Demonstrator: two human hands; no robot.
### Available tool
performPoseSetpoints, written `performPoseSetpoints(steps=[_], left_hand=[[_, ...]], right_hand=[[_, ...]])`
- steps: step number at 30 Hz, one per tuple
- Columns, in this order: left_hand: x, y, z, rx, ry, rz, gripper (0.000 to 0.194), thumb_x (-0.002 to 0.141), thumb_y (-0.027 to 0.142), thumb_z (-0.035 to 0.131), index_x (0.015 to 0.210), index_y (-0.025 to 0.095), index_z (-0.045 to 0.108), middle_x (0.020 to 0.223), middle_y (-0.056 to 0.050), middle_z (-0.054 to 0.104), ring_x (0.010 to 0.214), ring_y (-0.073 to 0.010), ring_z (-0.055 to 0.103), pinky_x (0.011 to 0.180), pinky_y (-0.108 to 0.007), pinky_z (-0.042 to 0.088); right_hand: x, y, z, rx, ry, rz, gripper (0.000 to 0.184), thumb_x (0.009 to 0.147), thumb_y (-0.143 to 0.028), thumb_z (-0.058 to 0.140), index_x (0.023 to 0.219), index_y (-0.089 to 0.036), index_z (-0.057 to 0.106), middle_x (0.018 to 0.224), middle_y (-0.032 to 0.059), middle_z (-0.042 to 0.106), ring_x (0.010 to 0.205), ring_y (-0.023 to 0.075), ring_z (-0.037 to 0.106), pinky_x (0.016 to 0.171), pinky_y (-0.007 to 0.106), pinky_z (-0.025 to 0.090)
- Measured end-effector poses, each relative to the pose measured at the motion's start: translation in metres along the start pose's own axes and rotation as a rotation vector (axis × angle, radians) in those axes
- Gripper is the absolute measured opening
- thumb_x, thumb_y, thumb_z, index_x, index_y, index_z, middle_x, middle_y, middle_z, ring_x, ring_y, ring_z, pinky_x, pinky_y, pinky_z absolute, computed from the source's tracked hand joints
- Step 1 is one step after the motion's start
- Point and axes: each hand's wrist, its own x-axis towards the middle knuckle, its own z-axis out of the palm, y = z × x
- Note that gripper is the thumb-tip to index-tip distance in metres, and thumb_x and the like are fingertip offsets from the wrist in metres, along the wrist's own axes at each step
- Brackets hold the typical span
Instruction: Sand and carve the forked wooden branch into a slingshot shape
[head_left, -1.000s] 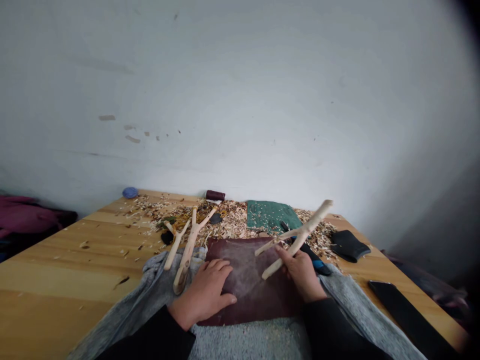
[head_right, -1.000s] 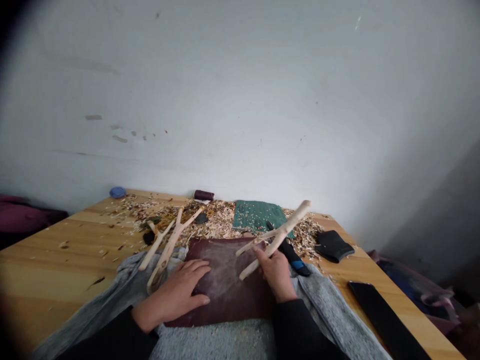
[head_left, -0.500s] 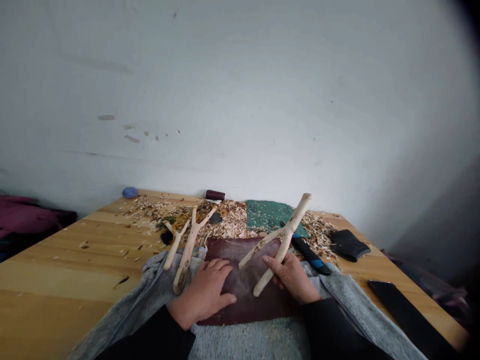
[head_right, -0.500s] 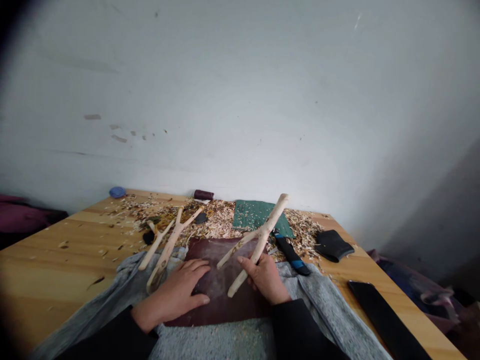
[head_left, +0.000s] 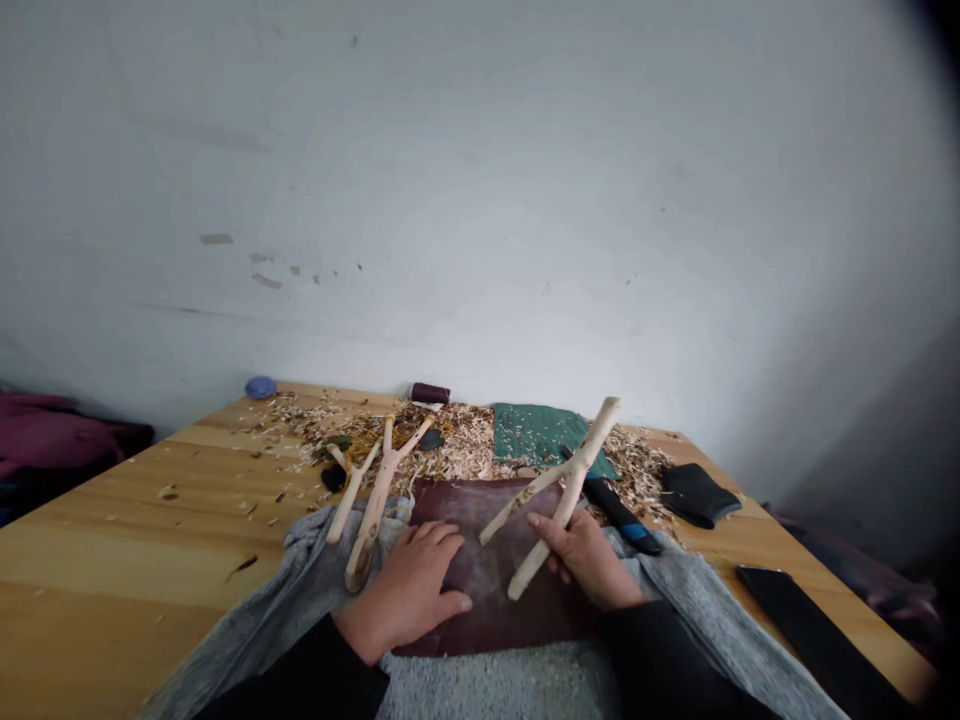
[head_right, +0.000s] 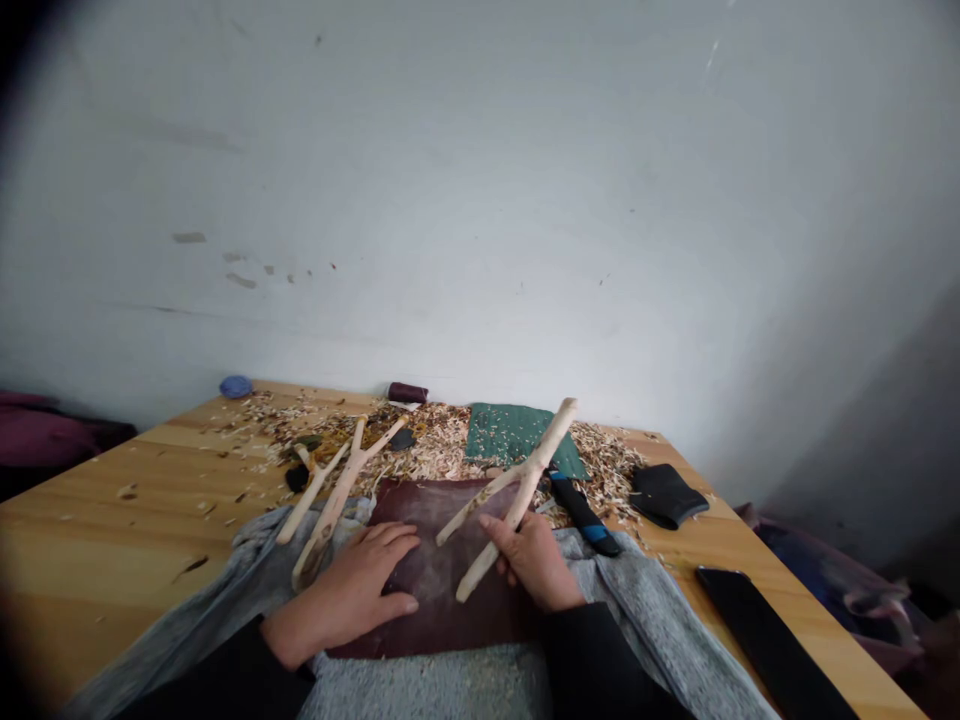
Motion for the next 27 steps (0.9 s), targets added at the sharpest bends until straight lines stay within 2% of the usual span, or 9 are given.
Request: performPoseSetpoints(steps=[2, 3, 8, 12, 16, 20, 22, 24, 27], left_hand=[[0.000, 0.000, 0.000, 0.004, 0.001, 0.001, 0.055, 0.076, 0.037, 0.062, 0.127, 0.015, 0.056, 0.139, -0.011, 0.051, 0.128, -0.0294, 0.043, 0.109, -0.045, 0.030], [0.000, 0.000, 0.001, 0.004, 0.003, 0.004, 0.055, 0.076, 0.037, 0.061, 0.127, 0.016, 0.056, 0.139, -0.011, 0.051, 0.128, -0.0291, 0.043, 0.109, -0.045, 0.030], [-0.001, 0.002, -0.001, -0.006, 0.004, 0.007, 0.053, 0.077, 0.037, 0.061, 0.126, 0.018, 0.057, 0.138, -0.010, 0.052, 0.128, -0.0288, 0.043, 0.109, -0.044, 0.030], [-0.001, 0.002, -0.002, -0.013, -0.002, 0.001, 0.054, 0.076, 0.037, 0.062, 0.126, 0.017, 0.057, 0.138, -0.011, 0.052, 0.128, -0.0296, 0.043, 0.109, -0.045, 0.030], [-0.001, -0.002, 0.002, -0.013, 0.015, 0.007, 0.054, 0.076, 0.037, 0.063, 0.126, 0.017, 0.057, 0.139, -0.011, 0.052, 0.129, -0.0295, 0.042, 0.110, -0.045, 0.029], [0.001, -0.007, 0.007, -0.015, 0.034, 0.027, 0.054, 0.076, 0.038, 0.064, 0.126, 0.019, 0.057, 0.138, -0.010, 0.052, 0.128, -0.0295, 0.043, 0.109, -0.044, 0.030], [0.001, -0.006, 0.006, -0.019, 0.039, 0.030, 0.053, 0.076, 0.038, 0.064, 0.125, 0.019, 0.057, 0.137, -0.010, 0.053, 0.128, -0.0300, 0.043, 0.109, -0.045, 0.031], [0.000, -0.004, 0.004, -0.018, 0.034, 0.024, 0.052, 0.076, 0.037, 0.064, 0.125, 0.019, 0.057, 0.137, -0.010, 0.053, 0.127, -0.0301, 0.044, 0.108, -0.045, 0.031], [0.000, 0.000, 0.000, -0.009, 0.012, 0.004, 0.052, 0.077, 0.037, 0.062, 0.125, 0.019, 0.057, 0.139, -0.010, 0.052, 0.128, -0.0294, 0.043, 0.109, -0.045, 0.030]], right_hand=[[-0.003, -0.002, 0.005, 0.009, -0.070, -0.034, 0.044, 0.072, -0.061, 0.063, 0.061, -0.021, 0.048, 0.039, -0.0055, 0.049, 0.029, 0.0071, 0.038, 0.031, 0.019, 0.023], [-0.002, -0.002, 0.005, 0.011, -0.052, -0.038, 0.044, 0.072, -0.061, 0.064, 0.061, -0.021, 0.048, 0.039, -0.0055, 0.049, 0.029, 0.0073, 0.038, 0.031, 0.019, 0.024], [0.010, 0.005, -0.015, -0.012, 0.290, 0.027, 0.045, 0.071, -0.061, 0.063, 0.056, -0.022, 0.046, 0.038, -0.0039, 0.048, 0.031, 0.0099, 0.041, 0.033, 0.023, 0.029], [0.017, 0.007, -0.030, -0.045, 0.423, 0.034, 0.043, 0.074, -0.058, 0.062, 0.054, -0.023, 0.047, 0.038, -0.0024, 0.048, 0.034, 0.0121, 0.045, 0.036, 0.025, 0.034], [0.008, 0.001, -0.016, -0.034, 0.291, 0.013, 0.041, 0.070, -0.056, 0.067, 0.055, -0.022, 0.048, 0.038, -0.0029, 0.049, 0.032, 0.0107, 0.043, 0.034, 0.023, 0.031], [-0.006, -0.007, 0.005, -0.011, -0.027, -0.027, 0.043, 0.072, -0.058, 0.065, 0.058, -0.021, 0.049, 0.039, -0.0037, 0.051, 0.029, 0.0080, 0.039, 0.031, 0.020, 0.025], [-0.009, -0.008, 0.008, -0.010, -0.114, -0.049, 0.043, 0.073, -0.058, 0.064, 0.059, -0.020, 0.050, 0.039, -0.0045, 0.051, 0.029, 0.0071, 0.038, 0.031, 0.019, 0.024], [-0.006, -0.008, 0.005, -0.022, -0.013, -0.023, 0.043, 0.072, -0.057, 0.065, 0.058, -0.020, 0.049, 0.038, -0.0045, 0.050, 0.029, 0.0076, 0.038, 0.031, 0.020, 0.025], [0.003, -0.005, -0.010, -0.046, 0.248, 0.048, 0.042, 0.073, -0.054, 0.064, 0.053, -0.022, 0.046, 0.037, -0.0036, 0.048, 0.029, 0.0097, 0.041, 0.032, 0.022, 0.028]])
